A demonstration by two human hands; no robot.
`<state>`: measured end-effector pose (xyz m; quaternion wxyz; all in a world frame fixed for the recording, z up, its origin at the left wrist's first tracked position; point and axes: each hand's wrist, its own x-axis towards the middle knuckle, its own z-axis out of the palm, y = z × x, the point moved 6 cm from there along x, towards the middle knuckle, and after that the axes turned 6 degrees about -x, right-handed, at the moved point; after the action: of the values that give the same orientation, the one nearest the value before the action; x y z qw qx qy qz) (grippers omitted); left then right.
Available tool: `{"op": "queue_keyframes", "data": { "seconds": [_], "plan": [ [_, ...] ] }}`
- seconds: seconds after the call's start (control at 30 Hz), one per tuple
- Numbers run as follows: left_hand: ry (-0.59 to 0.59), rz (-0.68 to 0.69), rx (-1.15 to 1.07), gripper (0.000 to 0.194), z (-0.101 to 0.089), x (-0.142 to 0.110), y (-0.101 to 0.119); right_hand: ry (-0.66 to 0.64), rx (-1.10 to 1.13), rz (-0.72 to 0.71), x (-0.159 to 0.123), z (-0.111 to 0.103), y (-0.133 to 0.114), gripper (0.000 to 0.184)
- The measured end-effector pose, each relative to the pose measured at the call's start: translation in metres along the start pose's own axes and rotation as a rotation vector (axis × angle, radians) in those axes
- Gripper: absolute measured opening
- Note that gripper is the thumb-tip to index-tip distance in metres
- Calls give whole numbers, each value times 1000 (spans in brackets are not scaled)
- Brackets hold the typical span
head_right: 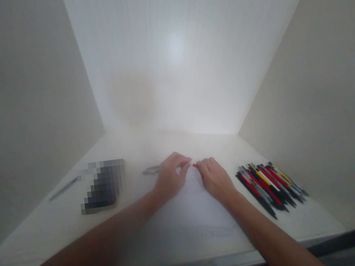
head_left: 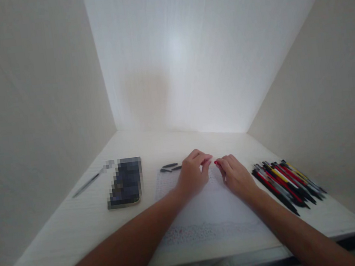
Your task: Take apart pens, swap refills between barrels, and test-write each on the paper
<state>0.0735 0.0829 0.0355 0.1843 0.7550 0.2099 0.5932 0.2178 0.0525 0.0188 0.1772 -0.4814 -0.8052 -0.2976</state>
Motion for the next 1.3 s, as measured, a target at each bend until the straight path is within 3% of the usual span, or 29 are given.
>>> {"op": "queue_keyframes", "data": {
  "seconds": [0.27, 0.63, 1.07, 1.3],
  "plan": [
    [-244, 55, 205, 26, 7, 2, 2, -117, -146, 27, 0, 3, 3, 16],
    [-385, 29, 306, 26, 10, 5, 2, -185, -253, -64, 2, 3, -4, 22],
    [-369, 35, 354, 23, 6, 8, 2, -173, -295, -100, 1, 5, -9, 16],
    [-416, 48, 371, 24, 10, 6, -1, -202, -293, -93, 1, 7, -8, 15]
  ]
}}
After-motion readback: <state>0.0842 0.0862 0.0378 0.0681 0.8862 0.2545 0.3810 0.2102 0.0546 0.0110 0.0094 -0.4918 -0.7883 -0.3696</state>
